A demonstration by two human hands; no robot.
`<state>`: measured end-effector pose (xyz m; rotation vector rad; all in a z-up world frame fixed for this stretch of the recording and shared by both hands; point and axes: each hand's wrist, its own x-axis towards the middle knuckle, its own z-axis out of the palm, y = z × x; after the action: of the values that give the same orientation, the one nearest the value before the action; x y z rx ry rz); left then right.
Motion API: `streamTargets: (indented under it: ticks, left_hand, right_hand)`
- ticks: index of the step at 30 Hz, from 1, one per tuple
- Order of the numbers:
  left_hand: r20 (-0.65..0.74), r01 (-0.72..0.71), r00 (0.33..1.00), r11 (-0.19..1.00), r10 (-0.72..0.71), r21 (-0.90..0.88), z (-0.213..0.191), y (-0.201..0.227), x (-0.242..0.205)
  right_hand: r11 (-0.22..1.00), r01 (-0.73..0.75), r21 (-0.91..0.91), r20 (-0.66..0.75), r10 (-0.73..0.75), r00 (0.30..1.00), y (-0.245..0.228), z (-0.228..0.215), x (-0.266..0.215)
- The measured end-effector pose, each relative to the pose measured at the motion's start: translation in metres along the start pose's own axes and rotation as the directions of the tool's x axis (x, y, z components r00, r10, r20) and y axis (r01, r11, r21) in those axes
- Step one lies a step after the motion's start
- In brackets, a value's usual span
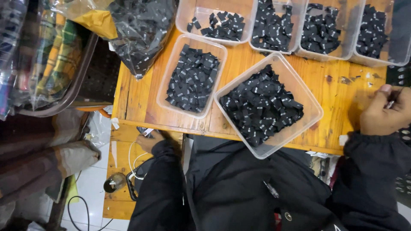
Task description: The person sits on the floor and uses scissors to cut small black fabric pieces from a larger sheet. They repeatedly pick up pieces, cut them into smaller segments, and place the cut pieces into clear plastic containers arranged on a wooden table.
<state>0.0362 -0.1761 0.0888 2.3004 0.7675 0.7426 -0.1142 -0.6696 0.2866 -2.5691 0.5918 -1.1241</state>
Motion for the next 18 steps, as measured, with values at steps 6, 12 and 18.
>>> streamTargets:
  ticks: [6,12,18]
  left_hand:
    - [-0.087,0.178,0.968,0.887,-0.236,-0.425,-0.017,-0.028,0.092]
    - [-0.544,-0.499,0.801,0.782,0.251,-0.373,-0.104,0.015,0.165]
    - [-0.476,-0.495,0.859,0.544,0.189,-0.678,-0.147,0.162,0.127]
  right_hand:
    - [0.992,0.123,0.033,0.005,-0.123,0.992,-0.008,-0.003,0.005]
    - [0.991,0.081,0.102,-0.006,-0.081,0.997,0.006,0.005,-0.001]
    - [0.995,-0.007,0.100,0.024,0.005,1.000,0.014,0.006,-0.002]
